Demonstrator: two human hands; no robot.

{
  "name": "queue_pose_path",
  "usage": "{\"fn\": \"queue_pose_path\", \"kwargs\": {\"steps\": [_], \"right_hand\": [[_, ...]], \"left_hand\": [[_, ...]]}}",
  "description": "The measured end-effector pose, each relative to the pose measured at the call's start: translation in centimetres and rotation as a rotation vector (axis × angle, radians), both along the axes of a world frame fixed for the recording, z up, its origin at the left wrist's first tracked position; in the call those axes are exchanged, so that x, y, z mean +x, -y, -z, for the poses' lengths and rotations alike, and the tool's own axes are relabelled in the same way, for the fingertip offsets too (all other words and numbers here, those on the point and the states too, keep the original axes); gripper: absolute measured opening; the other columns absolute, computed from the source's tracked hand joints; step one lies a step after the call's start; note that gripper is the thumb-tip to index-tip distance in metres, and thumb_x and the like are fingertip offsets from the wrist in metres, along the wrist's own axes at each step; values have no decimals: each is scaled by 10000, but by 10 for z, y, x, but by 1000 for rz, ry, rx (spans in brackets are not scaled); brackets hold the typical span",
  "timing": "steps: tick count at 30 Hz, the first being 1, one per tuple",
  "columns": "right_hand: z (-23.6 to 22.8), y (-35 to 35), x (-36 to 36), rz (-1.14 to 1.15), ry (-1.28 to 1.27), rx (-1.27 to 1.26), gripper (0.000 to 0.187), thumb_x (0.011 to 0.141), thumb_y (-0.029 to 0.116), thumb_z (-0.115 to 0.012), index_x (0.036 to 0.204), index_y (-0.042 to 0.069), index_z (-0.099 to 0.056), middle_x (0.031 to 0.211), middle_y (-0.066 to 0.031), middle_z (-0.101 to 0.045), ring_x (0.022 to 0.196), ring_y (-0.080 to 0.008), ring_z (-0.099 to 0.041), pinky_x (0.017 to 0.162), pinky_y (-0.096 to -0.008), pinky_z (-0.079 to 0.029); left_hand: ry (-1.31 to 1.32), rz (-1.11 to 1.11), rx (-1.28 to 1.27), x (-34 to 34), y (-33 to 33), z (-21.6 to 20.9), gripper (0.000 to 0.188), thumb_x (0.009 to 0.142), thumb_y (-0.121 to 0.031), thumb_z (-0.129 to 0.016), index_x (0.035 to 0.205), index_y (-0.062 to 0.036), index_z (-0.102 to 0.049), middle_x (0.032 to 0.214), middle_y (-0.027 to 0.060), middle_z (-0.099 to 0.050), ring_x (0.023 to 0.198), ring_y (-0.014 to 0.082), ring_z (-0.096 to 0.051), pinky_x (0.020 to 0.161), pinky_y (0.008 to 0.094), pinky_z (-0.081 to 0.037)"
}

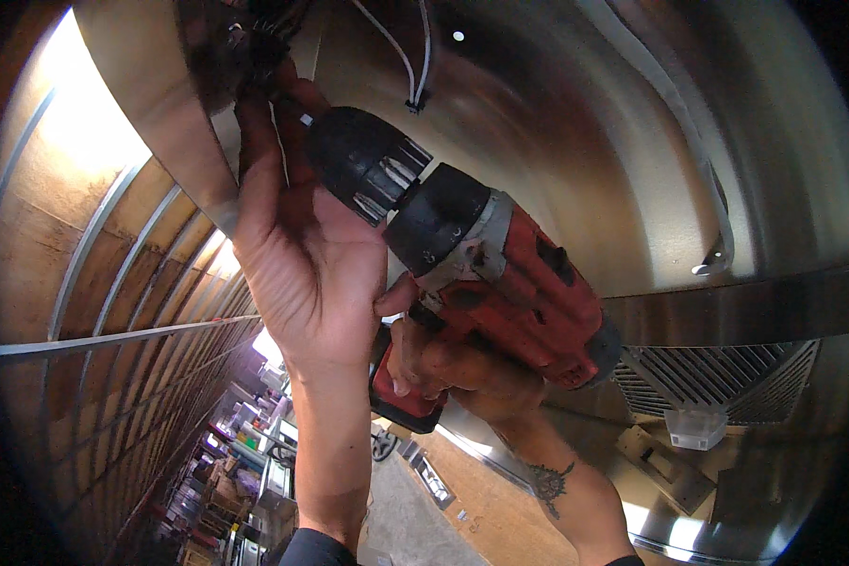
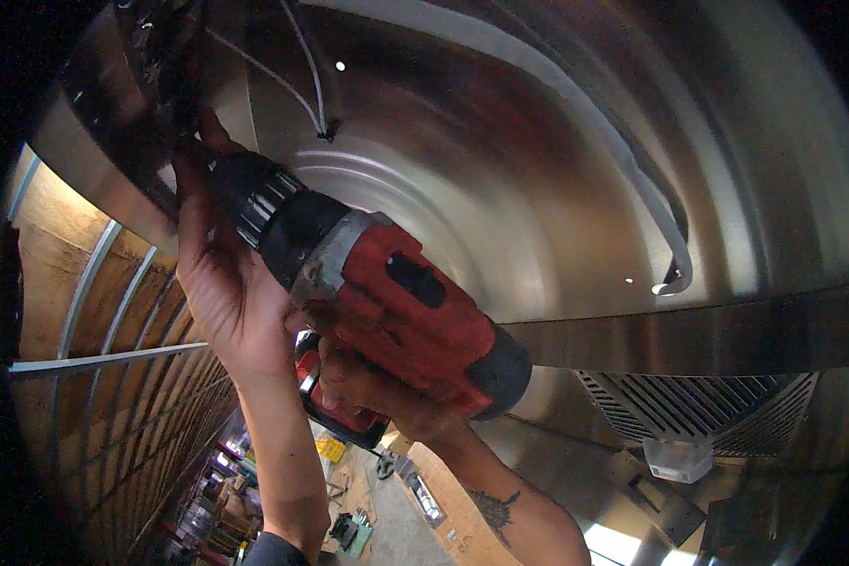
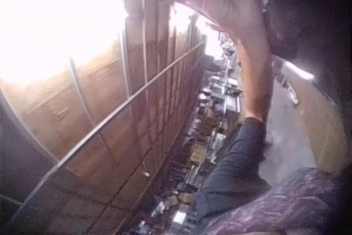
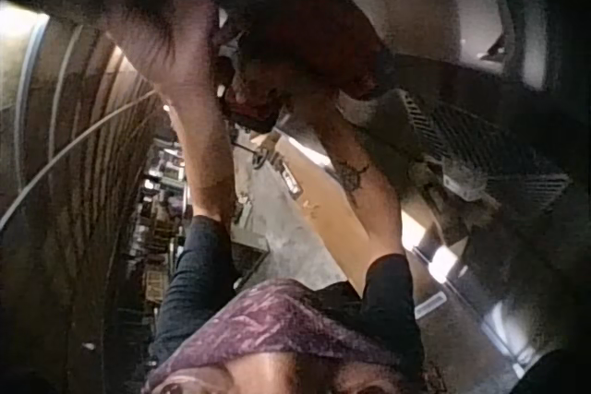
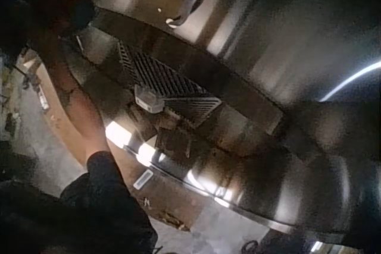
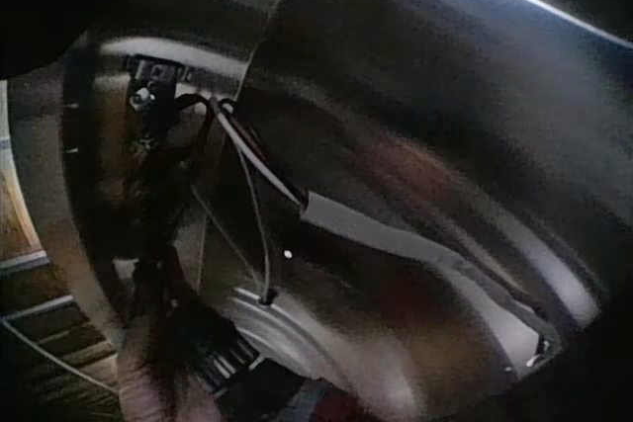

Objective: The person uses pliers to cut a zip tie and then uses a cordless drill to drive screws into a stainless steel vent hood mounted above a wooden workbench. The person repeatedly picks up screws and fastens them into the hood's underside.

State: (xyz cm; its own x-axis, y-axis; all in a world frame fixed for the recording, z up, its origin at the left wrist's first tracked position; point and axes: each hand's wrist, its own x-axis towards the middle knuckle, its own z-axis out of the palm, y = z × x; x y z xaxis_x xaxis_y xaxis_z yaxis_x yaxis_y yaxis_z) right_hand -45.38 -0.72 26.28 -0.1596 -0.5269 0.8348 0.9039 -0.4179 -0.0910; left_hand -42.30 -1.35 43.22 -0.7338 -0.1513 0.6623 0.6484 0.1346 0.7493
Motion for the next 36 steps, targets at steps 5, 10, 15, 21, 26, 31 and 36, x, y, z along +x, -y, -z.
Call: {"fn": "queue_pose_path", "kwargs": {"steps": [5, 10, 15, 21, 26, 31, 36], "right_hand": [[1, 7, 0, -72, 38, -146, 457, 962, 294, -671, 1329, 63, -528, 803, 22, -568, 684, -60, -529, 594, -243, -433], [2, 18, 2, -93, -4, -250, 489, 984, 249, -637, 1413, 66, -492, 875, 9, -583, 712, -56, -538, 610, -246, -450], [-1, 16, 0, -61, 7, -224, 494, 971, 261, -644, 1387, 47, -486, 839, -1, -569, 693, -72, -532, 601, -257, -447], [-6, 10, -4, -8, 14, -182, 506, 953, 280, -653, 1348, 18, -477, 783, -14, -547, 664, -97, -524, 589, -273, -443], [-11, 3, -6, 36, 16, -150, 521, 937, 296, -662, 1316, -6, -469, 738, -26, -530, 640, -118, -518, 579, -286, -439], [-15, -4, -7, 87, 15, -112, 539, 922, 311, -670, 1283, -31, -462, 692, -37, -512, 616, -139, -511, 568, -299, -435], [-18, -9, -6, 86, 26, -90, 551, 909, 312, -681, 1266, -45, -459, 663, -43, -502, 595, -146, -504, 570, -305, -438]], "left_hand": [[-20, -35, 38, -3, -8, 1, 377, 1054, -144, -505, 1426, -98, -549, 1419, 108, -596, 1254, 225, -574, 1118, 450, -391], [-7, -8, 35, -3, -4, 0, 375, 1048, -131, -516, 1416, -63, -549, 1395, 117, -613, 1242, 218, -587, 1113, 432, -404], [-19, -95, 3, -2, -4, -2, 392, 1042, -181, -523, 1431, -139, -526, 1417, 42, -581, 1245, 209, -580, 1071, 464, -467], [-4, -19, 34, -4, -3, -1, 380, 1025, -95, -546, 1404, -61, -561, 1376, 131, -625, 1262, 224, -584, 1113, 435, -417], [-9, 0, 7, -4, -3, -2, 389, 1021, -78, -544, 1409, -37, -548, 1396, 141, -607, 1291, 230, -567, 1133, 435, -399], [-27, 9, 13, -4, -4, -2, 414, 1011, -49, -533, 1424, -13, -521, 1451, 146, -559, 1311, 239, -548, 1154, 422, -383], [-44, -243, 22, 0, -16, 0, 375, 1011, -46, -480, 1376, 8, -551, 1429, 161, -567, 1304, 243, -548, 1151, 432, -383]]}}
